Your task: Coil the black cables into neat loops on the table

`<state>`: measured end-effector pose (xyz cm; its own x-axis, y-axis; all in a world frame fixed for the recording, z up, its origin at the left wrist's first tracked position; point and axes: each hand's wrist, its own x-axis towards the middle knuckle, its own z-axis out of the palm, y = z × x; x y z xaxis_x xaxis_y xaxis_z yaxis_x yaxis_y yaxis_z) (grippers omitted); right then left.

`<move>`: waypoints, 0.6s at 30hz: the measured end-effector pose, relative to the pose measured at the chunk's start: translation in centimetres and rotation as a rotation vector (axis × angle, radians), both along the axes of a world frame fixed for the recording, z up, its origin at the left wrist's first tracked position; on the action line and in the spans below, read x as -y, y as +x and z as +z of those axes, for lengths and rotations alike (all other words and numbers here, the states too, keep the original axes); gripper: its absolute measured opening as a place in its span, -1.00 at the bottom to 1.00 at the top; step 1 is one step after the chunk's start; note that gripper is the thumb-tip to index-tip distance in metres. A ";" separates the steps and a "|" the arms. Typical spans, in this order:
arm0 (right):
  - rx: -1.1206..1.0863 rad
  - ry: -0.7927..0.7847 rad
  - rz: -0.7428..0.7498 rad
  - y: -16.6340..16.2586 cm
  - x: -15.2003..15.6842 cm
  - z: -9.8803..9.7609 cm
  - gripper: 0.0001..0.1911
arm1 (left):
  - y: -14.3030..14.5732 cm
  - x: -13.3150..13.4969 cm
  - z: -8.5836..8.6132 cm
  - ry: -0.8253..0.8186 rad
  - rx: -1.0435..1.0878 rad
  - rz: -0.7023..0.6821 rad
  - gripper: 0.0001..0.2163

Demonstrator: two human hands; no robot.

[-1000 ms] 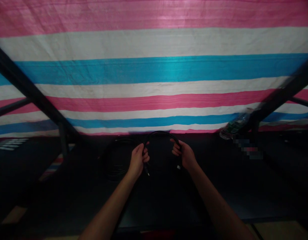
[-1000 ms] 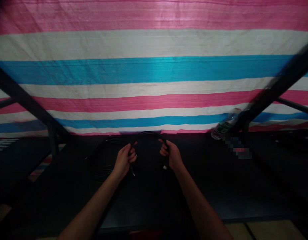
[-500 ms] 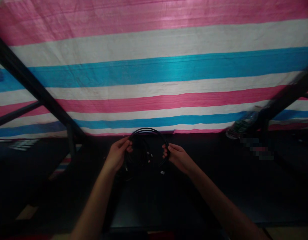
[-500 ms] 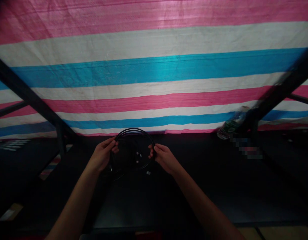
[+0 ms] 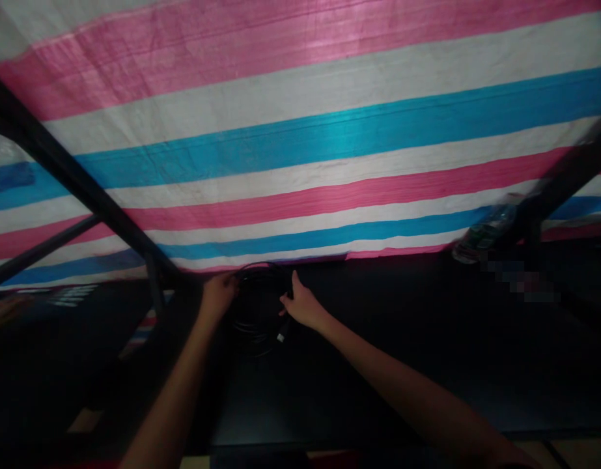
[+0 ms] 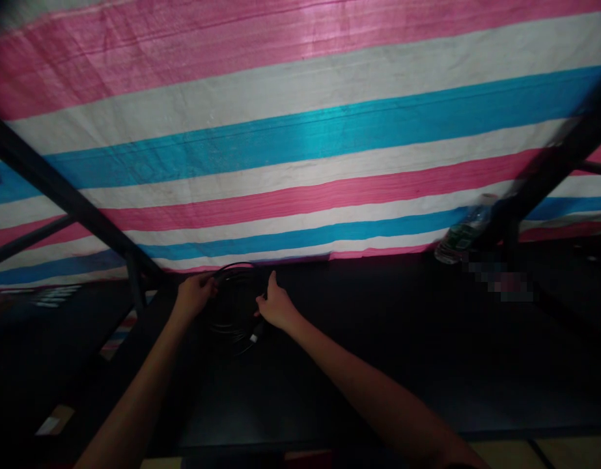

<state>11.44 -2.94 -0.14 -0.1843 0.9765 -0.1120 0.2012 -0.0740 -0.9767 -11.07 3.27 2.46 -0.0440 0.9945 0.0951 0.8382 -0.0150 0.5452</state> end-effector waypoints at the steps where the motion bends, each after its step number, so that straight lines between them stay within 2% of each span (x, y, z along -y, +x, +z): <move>1: 0.099 0.019 -0.002 -0.4 0.0 -0.1 -0.23 | -0.1 0.1 -0.4 0.020 -0.062 -0.010 -0.68; 3: 0.313 0.091 0.003 -1.0 0.0 -0.2 -0.28 | -0.3 0.4 -1.4 0.081 -0.160 -0.038 -0.66; 5: 0.516 0.168 0.001 -1.4 0.2 -0.2 -0.41 | -0.4 0.6 -2.5 0.126 -0.233 -0.055 -0.65; 9: 0.810 0.324 -0.005 -1.7 0.1 -0.4 -0.57 | -0.4 0.7 -3.8 0.133 -0.308 -0.085 -0.67; 12: 0.937 0.380 -0.064 -1.8 -0.5 -1.1 -0.46 | -0.3 0.5 -4.1 0.113 -0.362 -0.104 -0.69; 15: 0.970 0.290 -0.110 -2.2 -1.6 -2.1 -0.24 | -0.3 -0.1 -4.2 0.037 -0.446 -0.025 -0.42; 17: 0.972 0.250 -0.113 -2.4 -2.5 -2.5 -0.19 | -0.4 -0.8 -4.3 -0.048 -0.467 -0.007 -0.28; 18: 0.976 0.241 -0.116 -2.5 -2.9 -2.7 -0.22 | -0.5 -1.2 -4.4 -0.080 -0.463 -0.012 -0.27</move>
